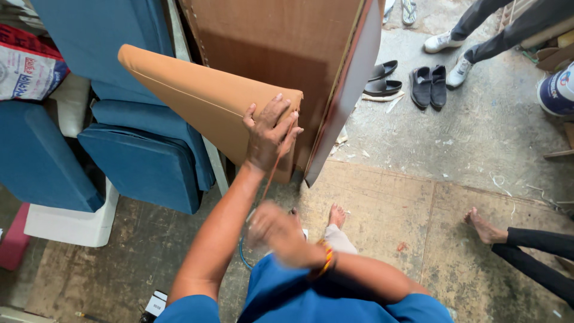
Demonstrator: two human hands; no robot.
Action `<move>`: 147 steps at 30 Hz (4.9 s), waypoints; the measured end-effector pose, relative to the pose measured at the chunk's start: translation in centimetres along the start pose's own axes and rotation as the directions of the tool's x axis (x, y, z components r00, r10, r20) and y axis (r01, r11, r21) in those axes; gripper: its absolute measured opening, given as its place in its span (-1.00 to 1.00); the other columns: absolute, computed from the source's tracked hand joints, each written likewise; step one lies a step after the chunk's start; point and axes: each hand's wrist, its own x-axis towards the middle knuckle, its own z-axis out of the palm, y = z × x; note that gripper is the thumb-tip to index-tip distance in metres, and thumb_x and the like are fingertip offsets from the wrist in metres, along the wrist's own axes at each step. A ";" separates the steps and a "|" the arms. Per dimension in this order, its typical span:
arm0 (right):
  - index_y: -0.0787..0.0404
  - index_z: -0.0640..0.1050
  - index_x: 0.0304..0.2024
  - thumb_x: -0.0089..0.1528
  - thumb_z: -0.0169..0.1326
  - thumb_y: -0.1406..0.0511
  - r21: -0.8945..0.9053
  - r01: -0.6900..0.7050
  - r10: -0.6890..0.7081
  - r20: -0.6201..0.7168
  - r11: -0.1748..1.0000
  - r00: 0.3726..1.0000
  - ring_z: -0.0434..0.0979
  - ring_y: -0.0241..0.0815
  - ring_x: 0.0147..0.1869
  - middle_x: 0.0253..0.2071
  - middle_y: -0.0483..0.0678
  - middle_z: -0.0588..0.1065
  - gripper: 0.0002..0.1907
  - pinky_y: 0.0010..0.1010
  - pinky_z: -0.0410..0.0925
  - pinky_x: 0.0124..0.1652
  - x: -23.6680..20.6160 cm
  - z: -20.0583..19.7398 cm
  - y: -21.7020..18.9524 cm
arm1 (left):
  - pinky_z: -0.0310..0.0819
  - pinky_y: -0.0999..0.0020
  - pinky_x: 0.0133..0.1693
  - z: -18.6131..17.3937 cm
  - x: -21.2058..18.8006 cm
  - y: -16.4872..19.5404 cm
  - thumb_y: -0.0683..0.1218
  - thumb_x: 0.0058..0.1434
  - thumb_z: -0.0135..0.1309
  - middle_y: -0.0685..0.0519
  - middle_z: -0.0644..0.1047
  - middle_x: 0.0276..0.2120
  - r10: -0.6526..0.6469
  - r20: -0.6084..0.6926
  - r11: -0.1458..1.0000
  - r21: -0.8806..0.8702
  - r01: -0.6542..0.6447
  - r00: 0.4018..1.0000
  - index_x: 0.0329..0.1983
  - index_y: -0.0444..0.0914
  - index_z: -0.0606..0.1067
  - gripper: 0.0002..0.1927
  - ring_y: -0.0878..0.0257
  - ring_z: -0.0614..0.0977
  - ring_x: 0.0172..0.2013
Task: The person hand-sews the edge of a tan upholstered furniture piece using a needle and thread. They repeatedly insert the needle and pull the thread through the seam to secure the fabric.
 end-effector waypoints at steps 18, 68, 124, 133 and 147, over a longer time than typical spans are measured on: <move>0.19 0.29 -0.03 0.46 -0.10 0.41 -0.530 0.009 -0.377 -0.590 0.848 0.714 0.32 -0.41 -0.25 -0.25 -0.14 0.41 -0.92 -0.57 0.25 -0.25 -0.1 -20.7 -12.4 | -0.12 -0.08 0.37 0.9 -0.3 1.6 -0.04 0.21 0.32 0.07 0.55 0.13 -0.108 -0.081 0.994 -0.022 0.106 0.991 -0.13 -0.13 0.65 -0.81 0.14 0.51 0.30; 0.34 0.58 -0.12 0.34 0.12 0.52 -0.741 0.204 -0.352 -0.046 0.640 0.935 0.28 -0.49 -0.47 -0.53 -0.20 0.36 -0.92 -0.57 0.18 -0.44 12.3 -20.9 -8.9 | -0.15 0.03 0.46 2.8 -0.7 1.9 -0.15 0.17 0.33 0.11 0.55 0.09 -0.292 -0.115 0.956 -0.015 0.292 0.949 -0.15 -0.10 0.58 -0.79 0.11 0.53 0.28; 0.36 0.55 -0.24 0.30 0.13 0.38 -0.140 -0.458 0.452 -0.076 0.878 0.889 0.52 -0.45 -0.34 -0.35 -0.16 0.52 -0.90 -0.58 0.46 -0.24 15.5 -22.2 -10.6 | -0.12 -0.02 0.44 3.3 -2.3 0.8 -0.17 0.17 0.33 0.13 0.52 0.13 -0.278 -0.112 0.960 -0.054 0.273 0.954 -0.15 -0.11 0.57 -0.78 0.15 0.51 0.30; 0.35 0.58 -0.32 0.29 0.17 0.34 -0.261 -0.488 0.499 -0.030 0.833 0.866 0.37 -0.45 -0.52 -0.50 -0.12 0.54 -0.84 -0.60 0.20 -0.51 16.3 -21.8 -11.7 | -0.14 -0.03 0.43 3.0 -2.1 1.0 -0.18 0.16 0.32 0.13 0.52 0.12 -0.273 -0.125 0.962 -0.067 0.266 0.954 -0.14 -0.10 0.57 -0.76 0.15 0.50 0.30; 0.35 0.60 -0.18 0.33 0.18 0.30 -0.447 -0.330 0.311 -0.118 0.831 0.943 0.52 -0.48 -0.30 -0.34 -0.16 0.55 -0.81 -0.59 0.44 -0.28 14.9 -20.4 -13.3 | -0.11 -0.01 0.43 2.8 -0.6 1.6 -0.19 0.11 0.29 0.13 0.54 0.11 -0.275 -0.122 0.961 -0.068 0.268 0.954 -0.11 -0.12 0.60 -0.74 0.16 0.52 0.29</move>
